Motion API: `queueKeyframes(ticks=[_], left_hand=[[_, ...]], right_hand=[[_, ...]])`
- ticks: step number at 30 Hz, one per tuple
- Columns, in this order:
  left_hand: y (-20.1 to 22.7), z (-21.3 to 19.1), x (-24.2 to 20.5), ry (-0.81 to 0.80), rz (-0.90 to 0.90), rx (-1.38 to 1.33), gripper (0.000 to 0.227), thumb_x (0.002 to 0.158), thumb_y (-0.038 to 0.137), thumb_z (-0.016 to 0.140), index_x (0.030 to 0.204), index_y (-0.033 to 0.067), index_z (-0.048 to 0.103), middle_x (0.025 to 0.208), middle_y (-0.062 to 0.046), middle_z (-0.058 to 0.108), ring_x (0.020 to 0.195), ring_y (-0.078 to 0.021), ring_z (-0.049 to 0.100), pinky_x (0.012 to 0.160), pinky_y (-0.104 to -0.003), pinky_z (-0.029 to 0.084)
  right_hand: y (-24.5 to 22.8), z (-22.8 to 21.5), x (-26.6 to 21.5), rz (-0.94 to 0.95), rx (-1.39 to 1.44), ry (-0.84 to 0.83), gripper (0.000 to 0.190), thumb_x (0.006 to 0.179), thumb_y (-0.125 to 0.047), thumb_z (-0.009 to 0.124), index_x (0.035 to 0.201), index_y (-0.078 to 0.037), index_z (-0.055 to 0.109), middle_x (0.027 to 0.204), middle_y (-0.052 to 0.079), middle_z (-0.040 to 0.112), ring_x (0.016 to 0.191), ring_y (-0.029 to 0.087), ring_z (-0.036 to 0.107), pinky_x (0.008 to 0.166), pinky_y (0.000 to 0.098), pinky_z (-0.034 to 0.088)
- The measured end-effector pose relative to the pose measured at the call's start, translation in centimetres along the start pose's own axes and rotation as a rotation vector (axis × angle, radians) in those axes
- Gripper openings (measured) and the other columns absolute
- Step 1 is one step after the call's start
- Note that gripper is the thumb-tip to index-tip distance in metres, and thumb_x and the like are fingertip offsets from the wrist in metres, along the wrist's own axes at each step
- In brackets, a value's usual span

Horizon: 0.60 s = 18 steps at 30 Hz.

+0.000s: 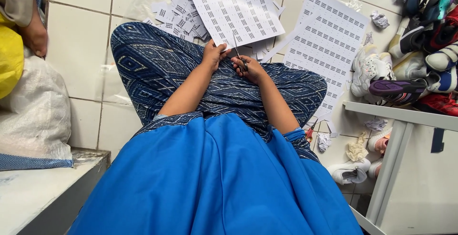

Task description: Cutting individual paper labels from a printed sheet using scissors while sitting on the floor.

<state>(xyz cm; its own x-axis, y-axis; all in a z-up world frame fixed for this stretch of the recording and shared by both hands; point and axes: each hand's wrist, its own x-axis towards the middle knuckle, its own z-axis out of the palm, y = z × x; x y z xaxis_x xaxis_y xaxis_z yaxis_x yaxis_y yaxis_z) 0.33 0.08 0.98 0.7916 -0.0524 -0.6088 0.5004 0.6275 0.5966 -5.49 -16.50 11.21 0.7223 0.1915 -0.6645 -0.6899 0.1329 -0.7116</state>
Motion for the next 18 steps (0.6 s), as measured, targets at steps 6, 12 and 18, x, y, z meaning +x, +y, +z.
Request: queueKeyframes(ticks=[6,12,18], left_hand=[[0.6,0.4,-0.9,-0.007,-0.008,-0.002,0.038,0.091,-0.002,0.07,0.124,0.0038,0.052,0.106,-0.021,0.064,0.086,-0.0422,0.078,0.075,-0.041,0.072],[0.7,0.3,-1.1,-0.014,-0.019,0.001,0.036,0.091,-0.001,0.07,0.123,0.0039,0.054,0.108,-0.019,0.061,0.089,-0.0418,0.077,0.075,-0.043,0.072],[0.9,0.1,-1.2,-0.005,-0.024,0.013,0.036,0.092,0.002,0.069,0.126,0.002,0.055,0.112,-0.018,0.057,0.092,-0.0461,0.074,0.074,-0.049,0.072]], right_hand=[[-0.2,0.1,-0.3,-0.004,-0.006,0.011,0.045,0.091,-0.03,0.085,0.119,-0.001,0.066,0.084,0.012,0.071,0.062,0.012,0.069,0.052,0.0218,0.057],[-0.1,0.1,-0.1,-0.006,-0.004,0.016,0.046,0.089,-0.03,0.087,0.118,0.0,0.066,0.083,0.012,0.07,0.062,0.012,0.07,0.051,0.022,0.057],[0.4,0.3,0.1,-0.03,0.005,0.034,0.047,0.089,-0.03,0.088,0.118,0.0,0.066,0.084,0.013,0.071,0.062,0.014,0.07,0.051,0.0231,0.058]])
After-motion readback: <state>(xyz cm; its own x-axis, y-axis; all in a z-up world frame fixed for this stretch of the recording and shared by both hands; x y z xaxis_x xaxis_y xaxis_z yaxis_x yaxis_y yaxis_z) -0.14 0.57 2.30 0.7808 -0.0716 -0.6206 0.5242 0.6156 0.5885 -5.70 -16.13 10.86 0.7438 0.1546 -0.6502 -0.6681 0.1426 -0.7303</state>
